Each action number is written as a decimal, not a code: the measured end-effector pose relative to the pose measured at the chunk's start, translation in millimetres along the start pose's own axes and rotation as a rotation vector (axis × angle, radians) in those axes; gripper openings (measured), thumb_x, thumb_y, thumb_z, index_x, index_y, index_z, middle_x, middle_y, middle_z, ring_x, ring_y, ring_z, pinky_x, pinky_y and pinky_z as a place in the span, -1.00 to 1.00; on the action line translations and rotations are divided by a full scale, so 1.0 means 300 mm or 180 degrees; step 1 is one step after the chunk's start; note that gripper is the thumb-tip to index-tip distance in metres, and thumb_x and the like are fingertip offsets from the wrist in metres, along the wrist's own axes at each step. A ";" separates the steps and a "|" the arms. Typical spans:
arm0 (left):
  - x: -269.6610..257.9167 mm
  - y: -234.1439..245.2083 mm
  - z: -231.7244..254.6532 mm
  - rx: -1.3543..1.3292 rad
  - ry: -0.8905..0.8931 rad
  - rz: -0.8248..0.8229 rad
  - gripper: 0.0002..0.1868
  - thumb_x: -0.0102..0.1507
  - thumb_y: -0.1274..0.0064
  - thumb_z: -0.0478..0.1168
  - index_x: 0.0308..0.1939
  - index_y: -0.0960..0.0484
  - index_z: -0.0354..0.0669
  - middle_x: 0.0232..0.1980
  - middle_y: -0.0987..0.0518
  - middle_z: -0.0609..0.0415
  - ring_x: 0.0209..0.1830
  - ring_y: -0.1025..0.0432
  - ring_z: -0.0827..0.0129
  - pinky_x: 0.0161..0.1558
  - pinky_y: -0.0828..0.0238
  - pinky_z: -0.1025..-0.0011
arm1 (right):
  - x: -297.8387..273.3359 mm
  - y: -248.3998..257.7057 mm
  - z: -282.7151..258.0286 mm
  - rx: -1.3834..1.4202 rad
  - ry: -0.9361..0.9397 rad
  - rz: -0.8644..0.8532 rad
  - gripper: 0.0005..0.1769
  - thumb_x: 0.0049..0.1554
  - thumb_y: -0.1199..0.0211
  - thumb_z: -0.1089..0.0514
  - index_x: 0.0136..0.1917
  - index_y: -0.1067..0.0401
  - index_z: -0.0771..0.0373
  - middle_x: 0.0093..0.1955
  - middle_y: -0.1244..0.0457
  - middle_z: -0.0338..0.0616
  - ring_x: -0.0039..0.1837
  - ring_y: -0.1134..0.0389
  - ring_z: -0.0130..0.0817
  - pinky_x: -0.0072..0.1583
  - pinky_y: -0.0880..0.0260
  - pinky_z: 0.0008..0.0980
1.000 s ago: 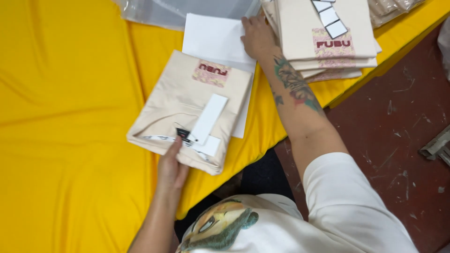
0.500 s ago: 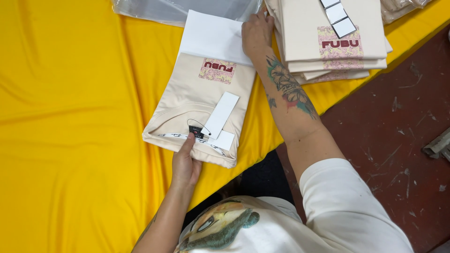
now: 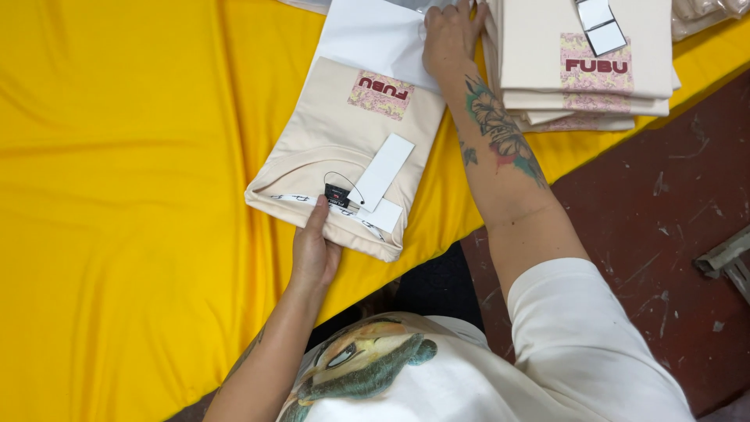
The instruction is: Folding t-shirts around paper inserts and placing them into plastic bags for packaging at a high rate of speed.
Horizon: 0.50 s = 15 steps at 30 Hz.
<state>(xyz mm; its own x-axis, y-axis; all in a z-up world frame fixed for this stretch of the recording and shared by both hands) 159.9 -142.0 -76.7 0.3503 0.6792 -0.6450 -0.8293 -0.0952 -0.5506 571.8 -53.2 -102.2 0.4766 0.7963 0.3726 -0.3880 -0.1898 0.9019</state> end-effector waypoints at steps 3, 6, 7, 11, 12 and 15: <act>0.001 -0.002 0.000 -0.0039 0.0017 -0.0099 -0.47 0.25 -0.07 -0.21 0.29 -0.50 -0.34 0.27 -0.58 -0.11 0.24 -0.48 0.23 0.33 -0.44 0.30 | 0.011 -0.023 0.020 0.0492 -0.0212 -0.0297 -0.64 -0.04 -0.23 0.32 -0.04 -0.50 -0.11 0.03 -0.32 -0.14 0.28 -0.13 0.01 0.38 0.22 0.34; 0.003 0.002 -0.002 -0.0068 0.0022 -0.0048 -0.49 0.27 -0.06 -0.21 0.28 -0.50 -0.35 0.26 -0.59 -0.11 0.23 -0.49 0.21 0.33 -0.45 0.29 | 0.003 -0.031 0.034 0.0610 -0.0215 -0.0167 -0.67 -0.05 -0.26 0.29 -0.09 -0.50 -0.15 0.05 -0.28 -0.07 0.25 -0.19 0.08 0.39 0.25 0.29; 0.008 0.006 -0.005 -0.0100 -0.0029 -0.0055 -0.49 0.27 -0.06 -0.21 0.28 -0.50 -0.34 0.25 -0.59 -0.10 0.22 -0.49 0.24 0.32 -0.45 0.29 | -0.006 -0.036 0.034 0.0601 -0.0166 -0.0213 -0.70 -0.04 -0.27 0.30 -0.11 -0.55 -0.12 0.11 -0.26 0.00 0.34 -0.12 0.15 0.40 0.29 0.39; -0.001 0.003 0.000 -0.0097 -0.0094 -0.0022 -0.47 0.26 -0.08 -0.21 0.31 -0.49 -0.32 0.23 -0.60 -0.06 0.20 -0.50 0.27 0.29 -0.48 0.30 | -0.041 -0.009 0.034 0.0703 0.0085 0.0231 -0.79 0.05 -0.28 0.30 -0.20 -0.57 -0.05 0.12 -0.28 0.02 0.44 -0.02 0.19 0.39 0.25 0.44; 0.002 0.004 -0.002 -0.0087 -0.0085 -0.0033 -0.47 0.26 -0.08 -0.21 0.31 -0.49 -0.32 0.23 -0.60 -0.06 0.20 -0.50 0.27 0.29 -0.48 0.30 | -0.047 -0.004 0.037 0.0695 0.0070 0.0231 -0.79 0.05 -0.28 0.30 -0.20 -0.57 -0.05 0.12 -0.28 0.02 0.44 -0.02 0.19 0.39 0.25 0.44; 0.012 0.011 -0.010 -0.0109 -0.0101 -0.0008 -0.48 0.28 -0.05 -0.22 0.32 -0.48 -0.30 0.25 -0.59 -0.05 0.20 -0.49 0.29 0.29 -0.47 0.33 | -0.072 0.075 0.039 0.0929 0.0135 0.0713 -0.75 0.05 -0.41 0.25 -0.19 -0.38 -0.07 -0.09 -0.30 -0.24 0.10 -0.25 -0.06 0.39 0.16 0.22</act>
<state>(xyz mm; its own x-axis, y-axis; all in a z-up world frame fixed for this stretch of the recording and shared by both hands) 159.6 -142.1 -82.4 0.3380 0.7021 -0.6267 -0.8129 -0.1179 -0.5704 562.2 -81.4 -87.5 0.3700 0.7383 0.5639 -0.2347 -0.5129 0.8257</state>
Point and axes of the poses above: each hand's wrist, its own x-axis towards the middle knuckle, its own y-axis out of the back of the hand, z = x × y, the point moved 5 cm from there along x, towards the middle knuckle
